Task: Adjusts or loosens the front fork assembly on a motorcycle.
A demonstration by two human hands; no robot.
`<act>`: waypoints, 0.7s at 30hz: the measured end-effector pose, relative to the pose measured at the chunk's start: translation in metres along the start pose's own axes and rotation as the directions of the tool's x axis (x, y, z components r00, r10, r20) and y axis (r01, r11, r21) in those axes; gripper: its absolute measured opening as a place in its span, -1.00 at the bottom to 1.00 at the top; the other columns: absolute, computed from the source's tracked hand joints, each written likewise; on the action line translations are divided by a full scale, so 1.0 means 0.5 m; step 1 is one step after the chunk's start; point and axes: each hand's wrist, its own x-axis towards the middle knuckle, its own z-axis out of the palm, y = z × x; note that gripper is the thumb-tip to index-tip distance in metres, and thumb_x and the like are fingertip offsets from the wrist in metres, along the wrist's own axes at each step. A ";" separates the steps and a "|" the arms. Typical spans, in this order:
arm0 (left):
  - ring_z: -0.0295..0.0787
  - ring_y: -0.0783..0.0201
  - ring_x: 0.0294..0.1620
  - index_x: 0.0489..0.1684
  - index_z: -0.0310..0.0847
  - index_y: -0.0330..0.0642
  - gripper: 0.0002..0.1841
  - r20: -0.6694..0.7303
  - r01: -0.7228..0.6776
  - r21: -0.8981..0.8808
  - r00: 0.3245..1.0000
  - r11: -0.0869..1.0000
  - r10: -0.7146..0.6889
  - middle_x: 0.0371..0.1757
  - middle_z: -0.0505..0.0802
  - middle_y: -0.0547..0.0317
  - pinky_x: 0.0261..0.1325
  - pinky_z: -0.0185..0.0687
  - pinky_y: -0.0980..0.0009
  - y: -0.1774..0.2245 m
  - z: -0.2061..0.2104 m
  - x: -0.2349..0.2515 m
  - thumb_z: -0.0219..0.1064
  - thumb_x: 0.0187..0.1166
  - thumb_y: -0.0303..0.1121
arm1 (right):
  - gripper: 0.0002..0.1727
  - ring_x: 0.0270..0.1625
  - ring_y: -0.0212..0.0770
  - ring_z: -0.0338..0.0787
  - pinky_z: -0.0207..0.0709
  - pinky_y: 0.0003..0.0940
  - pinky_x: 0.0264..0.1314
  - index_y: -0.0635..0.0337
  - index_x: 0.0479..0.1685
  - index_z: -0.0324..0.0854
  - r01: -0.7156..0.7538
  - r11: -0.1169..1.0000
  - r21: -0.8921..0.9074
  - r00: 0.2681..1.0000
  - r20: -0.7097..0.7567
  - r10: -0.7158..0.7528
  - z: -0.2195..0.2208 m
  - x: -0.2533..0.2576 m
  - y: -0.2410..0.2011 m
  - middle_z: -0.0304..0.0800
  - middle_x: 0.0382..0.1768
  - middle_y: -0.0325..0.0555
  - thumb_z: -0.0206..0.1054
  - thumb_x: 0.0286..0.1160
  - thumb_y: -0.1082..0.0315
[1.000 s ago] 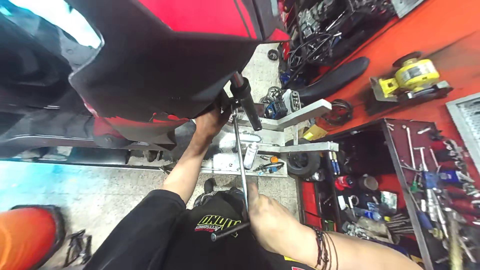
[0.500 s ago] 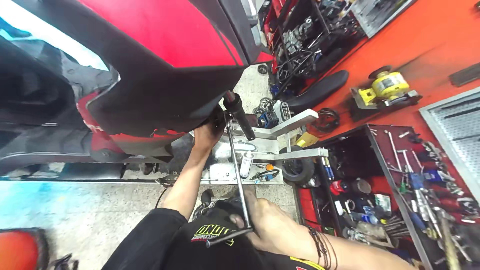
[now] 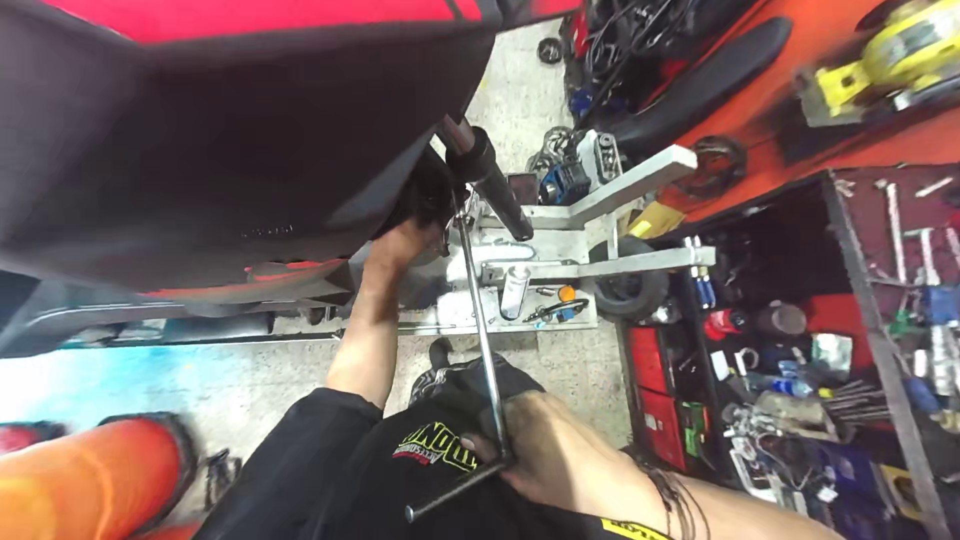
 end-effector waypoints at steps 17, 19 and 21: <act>0.72 0.43 0.14 0.22 0.68 -0.34 -0.58 0.337 -0.100 -0.164 0.930 0.981 0.151 0.08 0.85 0.03 0.36 0.57 0.45 -0.009 0.019 0.081 0.49 0.54 -0.21 | -0.52 -0.65 -0.28 0.55 0.37 -0.20 -0.65 -0.06 -0.68 0.50 0.000 0.998 -0.065 0.996 -0.084 -0.005 0.070 0.045 -0.036 0.43 -0.76 -0.33 0.42 0.35 -0.19; 0.70 0.38 0.19 0.28 0.63 -0.38 -0.55 0.342 -0.074 -0.158 0.931 0.985 0.125 0.14 0.82 -0.03 0.39 0.53 0.41 -0.004 0.017 0.081 0.48 0.53 -0.27 | -0.47 -0.66 -0.28 0.52 0.34 -0.19 -0.65 -0.07 -0.74 0.47 -0.013 0.999 -0.050 0.997 -0.071 0.009 0.073 0.052 -0.039 0.40 -0.78 -0.33 0.41 0.35 -0.23; 0.72 0.53 0.13 0.23 0.68 -0.36 -0.63 0.340 -0.075 -0.281 0.925 0.957 0.172 0.08 0.85 0.10 0.32 0.58 0.57 -0.004 0.027 0.082 0.46 0.57 -0.30 | -0.42 -0.70 -0.31 0.44 0.24 -0.22 -0.69 -0.09 -0.79 0.41 0.011 1.000 -0.017 0.992 -0.127 -0.013 0.083 0.055 -0.036 0.34 -0.81 -0.37 0.35 0.41 -0.27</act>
